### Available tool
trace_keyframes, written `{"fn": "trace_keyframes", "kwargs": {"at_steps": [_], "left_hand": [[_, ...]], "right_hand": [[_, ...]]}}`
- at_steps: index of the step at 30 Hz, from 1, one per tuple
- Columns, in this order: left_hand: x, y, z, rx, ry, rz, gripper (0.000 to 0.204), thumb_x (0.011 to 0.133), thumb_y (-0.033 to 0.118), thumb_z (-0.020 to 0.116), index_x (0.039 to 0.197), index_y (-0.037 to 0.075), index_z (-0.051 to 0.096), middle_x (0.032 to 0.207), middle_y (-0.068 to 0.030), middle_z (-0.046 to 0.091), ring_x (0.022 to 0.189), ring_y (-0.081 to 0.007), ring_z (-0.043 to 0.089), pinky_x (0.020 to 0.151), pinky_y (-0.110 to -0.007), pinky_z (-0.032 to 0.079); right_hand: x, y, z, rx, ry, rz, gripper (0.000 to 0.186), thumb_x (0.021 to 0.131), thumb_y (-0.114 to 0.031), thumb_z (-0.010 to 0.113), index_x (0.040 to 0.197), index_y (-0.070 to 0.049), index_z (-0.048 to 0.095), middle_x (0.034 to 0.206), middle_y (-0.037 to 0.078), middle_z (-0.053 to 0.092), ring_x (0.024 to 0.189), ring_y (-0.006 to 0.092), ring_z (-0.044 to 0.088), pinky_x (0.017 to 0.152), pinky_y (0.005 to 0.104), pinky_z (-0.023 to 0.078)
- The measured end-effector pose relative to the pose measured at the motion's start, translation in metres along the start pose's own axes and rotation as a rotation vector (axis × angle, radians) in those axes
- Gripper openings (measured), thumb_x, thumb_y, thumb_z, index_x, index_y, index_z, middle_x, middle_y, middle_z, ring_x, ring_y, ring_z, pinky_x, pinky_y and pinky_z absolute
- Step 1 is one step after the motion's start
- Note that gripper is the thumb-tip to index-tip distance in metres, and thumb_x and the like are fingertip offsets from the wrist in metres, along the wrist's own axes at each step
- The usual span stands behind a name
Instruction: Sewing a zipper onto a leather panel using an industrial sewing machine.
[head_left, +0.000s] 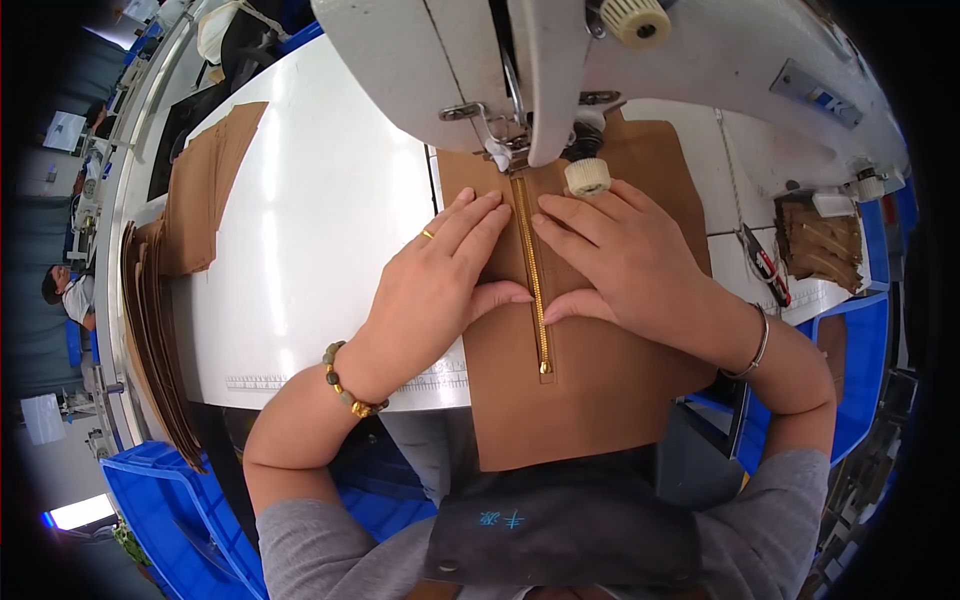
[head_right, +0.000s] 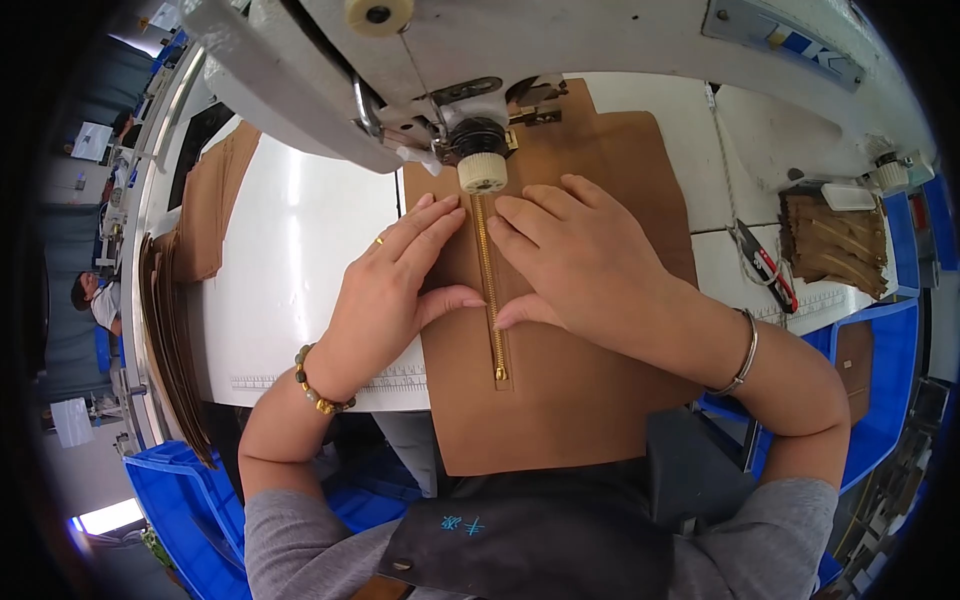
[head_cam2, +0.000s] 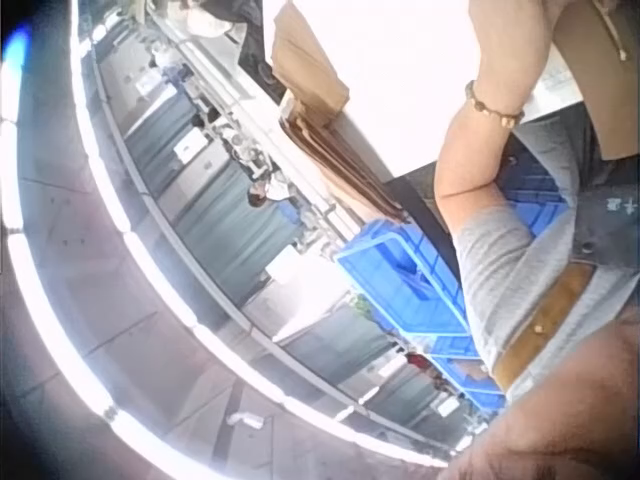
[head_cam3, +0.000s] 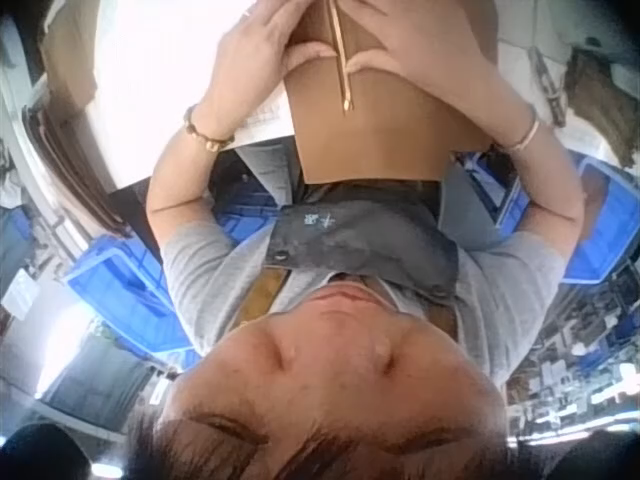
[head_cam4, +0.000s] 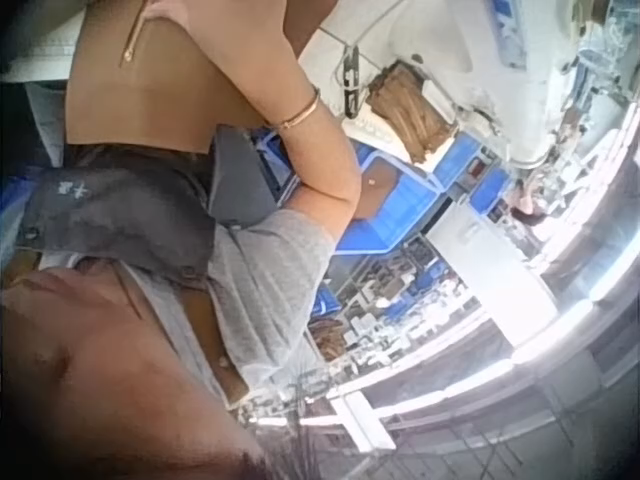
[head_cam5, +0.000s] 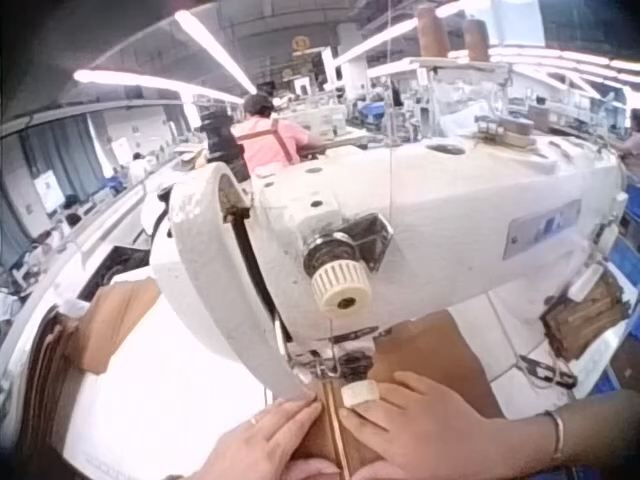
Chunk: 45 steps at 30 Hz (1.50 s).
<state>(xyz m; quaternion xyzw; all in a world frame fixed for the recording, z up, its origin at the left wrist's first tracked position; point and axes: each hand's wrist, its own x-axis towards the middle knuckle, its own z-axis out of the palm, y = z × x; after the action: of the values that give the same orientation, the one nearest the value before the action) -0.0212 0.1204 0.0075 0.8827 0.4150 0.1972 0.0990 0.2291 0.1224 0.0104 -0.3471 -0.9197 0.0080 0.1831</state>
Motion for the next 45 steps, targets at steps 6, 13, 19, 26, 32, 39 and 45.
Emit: {"fn": "trace_keyframes", "kwargs": {"at_steps": [6,13,19,26,32,39,45], "left_hand": [[0.002,0.002,-0.002,0.046,-0.018,0.032,0.072,0.078,0.041,0.084,0.137,0.005,0.066,0.145,-0.0133,0.063,0.136,-0.037,0.06,0.106,-0.044,0.054],[0.005,0.001,-0.004,0.068,-0.018,0.043,0.072,0.077,0.041,0.083,0.137,0.005,0.066,0.143,-0.0124,0.064,0.135,-0.0352,0.06,0.108,-0.043,0.053],[0.011,-0.005,-0.002,0.082,0.016,0.069,0.071,0.077,0.042,0.083,0.136,0.005,0.068,0.141,-0.0118,0.065,0.131,-0.0345,0.062,0.106,-0.042,0.053],[0.013,-0.008,-0.001,0.149,0.034,0.077,0.07,0.079,0.043,0.082,0.136,0.006,0.068,0.141,-0.0099,0.066,0.131,-0.0306,0.063,0.106,-0.042,0.052],[0.008,-0.009,0.003,0.137,0.057,0.075,0.066,0.082,0.045,0.08,0.134,0.006,0.069,0.14,-0.0098,0.067,0.131,-0.0307,0.063,0.106,-0.042,0.051],[0.008,-0.009,0.002,0.111,0.055,0.059,0.059,0.087,0.039,0.081,0.135,0.007,0.069,0.144,-0.0111,0.065,0.131,-0.0323,0.063,0.104,-0.041,0.053],[-0.041,0.006,-0.031,0.139,0.214,-0.194,0.029,0.085,0.013,0.083,0.112,0.005,0.075,0.124,-0.0099,0.074,0.11,-0.0303,0.07,0.09,-0.038,0.057]], "right_hand": [[-0.004,0.002,0.004,-0.011,-0.009,-0.013,0.079,0.076,-0.057,0.077,0.13,0.0,0.067,0.137,0.012,0.063,0.124,0.0299,0.06,0.11,0.0496,0.045],[-0.003,0.003,0.007,-0.027,0.025,-0.023,0.076,0.075,-0.057,0.079,0.126,-0.001,0.069,0.131,0.011,0.065,0.126,0.0285,0.058,0.114,0.0501,0.044],[0.0,0.008,0.009,-0.031,0.023,-0.008,0.076,0.075,-0.057,0.078,0.127,-0.002,0.069,0.133,0.01,0.065,0.127,0.0278,0.059,0.114,0.0503,0.044],[0.0,0.01,0.011,0.0,0.051,-0.01,0.071,0.077,-0.052,0.08,0.126,-0.002,0.068,0.133,0.011,0.065,0.126,0.0291,0.059,0.112,0.0479,0.045],[-0.033,-0.048,-0.022,0.222,-0.109,-0.034,0.07,0.077,-0.04,0.083,0.131,0.001,0.064,0.141,0.017,0.061,0.131,0.0345,0.058,0.11,0.0481,0.047],[-0.071,-0.105,-0.006,-0.051,-0.061,-0.048,0.059,0.086,-0.024,0.078,0.138,0.0,0.063,0.15,0.018,0.058,0.138,0.037,0.057,0.116,0.0506,0.044],[-0.08,-0.078,-0.018,1.04,-0.071,0.33,0.044,0.108,-0.022,0.055,0.143,0.005,0.058,0.146,0.022,0.063,0.135,0.036,0.061,0.124,0.0527,0.034]]}}
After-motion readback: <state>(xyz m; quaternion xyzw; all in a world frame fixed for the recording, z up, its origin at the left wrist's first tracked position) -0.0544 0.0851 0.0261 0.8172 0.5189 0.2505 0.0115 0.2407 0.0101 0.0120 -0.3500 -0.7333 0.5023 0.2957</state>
